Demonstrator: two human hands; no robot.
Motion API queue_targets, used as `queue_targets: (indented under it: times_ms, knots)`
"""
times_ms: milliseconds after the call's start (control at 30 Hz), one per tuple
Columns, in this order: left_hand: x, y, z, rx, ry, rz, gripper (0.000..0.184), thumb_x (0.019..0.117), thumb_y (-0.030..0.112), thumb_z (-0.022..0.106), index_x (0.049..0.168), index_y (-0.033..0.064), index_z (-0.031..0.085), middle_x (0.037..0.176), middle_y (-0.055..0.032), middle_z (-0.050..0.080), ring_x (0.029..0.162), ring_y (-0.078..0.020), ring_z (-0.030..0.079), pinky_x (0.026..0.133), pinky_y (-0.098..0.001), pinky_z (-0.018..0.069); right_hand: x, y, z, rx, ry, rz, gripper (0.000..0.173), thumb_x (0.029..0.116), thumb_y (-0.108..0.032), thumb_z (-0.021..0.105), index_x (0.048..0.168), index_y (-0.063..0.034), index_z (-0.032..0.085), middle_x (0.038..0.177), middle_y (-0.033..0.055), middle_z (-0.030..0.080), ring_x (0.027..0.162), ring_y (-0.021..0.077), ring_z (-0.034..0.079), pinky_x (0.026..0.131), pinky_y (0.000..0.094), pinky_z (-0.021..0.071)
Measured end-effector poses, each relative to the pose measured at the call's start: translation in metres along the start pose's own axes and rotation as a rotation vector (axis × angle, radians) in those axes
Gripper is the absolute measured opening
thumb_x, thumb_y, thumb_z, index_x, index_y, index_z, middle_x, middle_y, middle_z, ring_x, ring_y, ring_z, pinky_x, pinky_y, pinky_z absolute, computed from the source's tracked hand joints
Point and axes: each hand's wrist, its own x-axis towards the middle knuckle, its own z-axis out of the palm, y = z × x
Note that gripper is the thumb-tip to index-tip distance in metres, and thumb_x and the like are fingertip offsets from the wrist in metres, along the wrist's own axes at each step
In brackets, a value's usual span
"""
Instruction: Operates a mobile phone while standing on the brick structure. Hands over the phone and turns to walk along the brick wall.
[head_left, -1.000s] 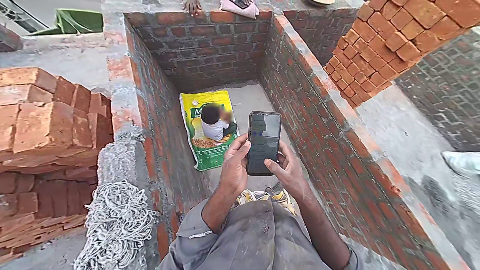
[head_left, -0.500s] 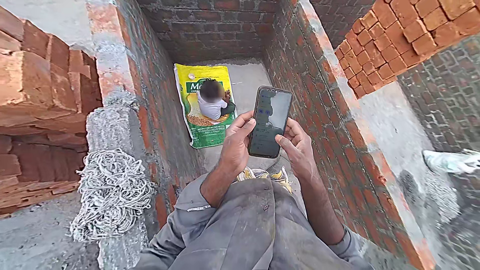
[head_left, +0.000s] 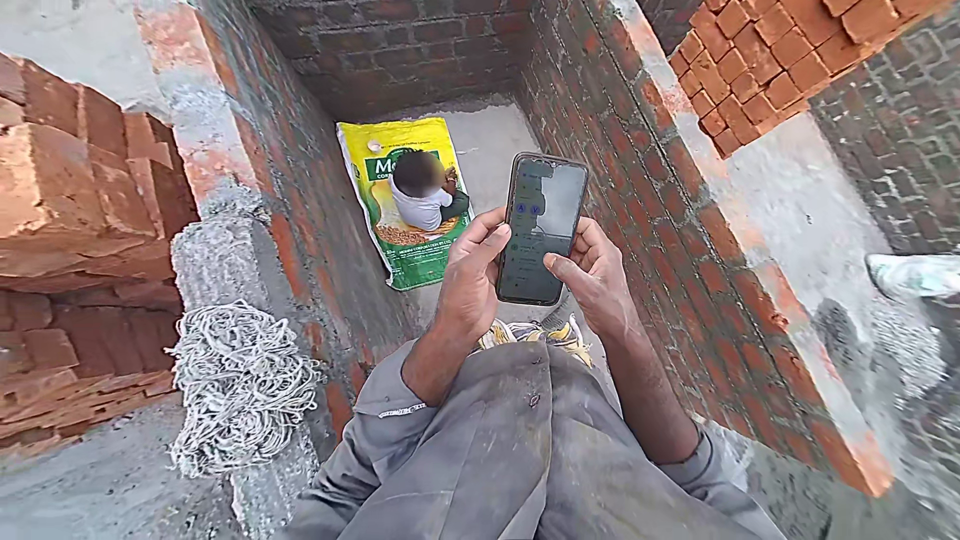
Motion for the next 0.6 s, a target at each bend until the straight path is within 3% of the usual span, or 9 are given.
queue_targets:
  times_ms: [400, 600]
  knots:
    - [-0.008, -0.009, 0.011, 0.036, -0.017, -0.037, 0.032, 0.1096, 0.016, 0.042, 0.134, 0.0092, 0.062, 0.123, -0.0117, 0.067, 0.108, -0.0199, 0.069, 0.093, -0.0392, 0.059, -0.012, 0.003, -0.01, 0.006, 0.028, 0.024, 0.035, 0.0947, -0.012, 0.065, 0.128, -0.0094, 0.056, 0.109, 0.0088, 0.072, 0.089, 0.0176, 0.072, 0.069, 0.03, 0.0608]
    - [-0.01, -0.015, 0.014, 0.035, -0.001, -0.051, 0.031, 0.109, 0.015, 0.043, 0.132, 0.0085, 0.063, 0.123, -0.0116, 0.067, 0.107, -0.0201, 0.069, 0.093, -0.0393, 0.059, -0.013, 0.008, -0.015, 0.025, 0.051, 0.047, 0.02, 0.1072, -0.022, 0.05, 0.121, -0.0098, 0.059, 0.1, 0.0069, 0.071, 0.08, 0.0137, 0.07, 0.063, 0.0275, 0.0586]
